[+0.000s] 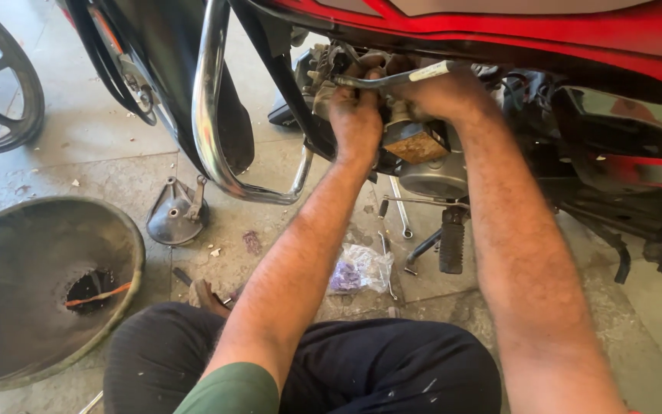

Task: The person sits on the workshop floor and works on a motorcycle carburetor, fitting small parts into it and tightening components with a T-handle tool. They then lift the carburetor to the motorcycle, align it with the intake on the engine, and work it into place under the fuel tank, securing it by hand.

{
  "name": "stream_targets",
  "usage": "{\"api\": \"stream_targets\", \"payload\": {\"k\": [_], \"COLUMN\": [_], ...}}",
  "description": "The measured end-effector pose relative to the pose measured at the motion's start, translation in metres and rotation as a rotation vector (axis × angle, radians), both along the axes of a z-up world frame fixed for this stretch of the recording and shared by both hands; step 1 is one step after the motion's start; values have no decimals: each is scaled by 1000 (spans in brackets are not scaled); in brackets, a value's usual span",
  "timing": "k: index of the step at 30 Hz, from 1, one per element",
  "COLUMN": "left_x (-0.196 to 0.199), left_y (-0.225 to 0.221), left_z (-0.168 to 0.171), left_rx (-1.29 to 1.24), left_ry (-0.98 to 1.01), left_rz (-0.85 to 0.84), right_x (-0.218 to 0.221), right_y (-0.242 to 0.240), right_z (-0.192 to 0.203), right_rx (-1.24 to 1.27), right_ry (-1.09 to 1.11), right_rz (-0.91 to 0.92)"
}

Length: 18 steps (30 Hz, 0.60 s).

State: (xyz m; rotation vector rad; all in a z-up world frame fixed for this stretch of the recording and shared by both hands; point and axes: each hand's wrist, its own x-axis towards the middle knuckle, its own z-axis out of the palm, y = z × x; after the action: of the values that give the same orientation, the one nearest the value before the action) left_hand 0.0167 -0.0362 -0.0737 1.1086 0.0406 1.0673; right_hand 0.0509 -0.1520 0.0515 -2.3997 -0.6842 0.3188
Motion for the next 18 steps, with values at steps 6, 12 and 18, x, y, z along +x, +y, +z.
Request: {"api": "stream_targets", "payload": {"k": [6,12,18], "left_x": [8,-8,-3], "left_y": [6,11,13], "left_z": [-7,2,-9], "left_rx": [-90,-34,129], "left_ry": [6,-71,-29], "left_rz": [-61,-138,11], "right_x": [2,12,-1], "right_y": [4,5,0], "right_z": [1,-8,1], "right_rx": [29,52,308], "right_ry": [-53,-237,195], "right_rz": [96,233,104]}}
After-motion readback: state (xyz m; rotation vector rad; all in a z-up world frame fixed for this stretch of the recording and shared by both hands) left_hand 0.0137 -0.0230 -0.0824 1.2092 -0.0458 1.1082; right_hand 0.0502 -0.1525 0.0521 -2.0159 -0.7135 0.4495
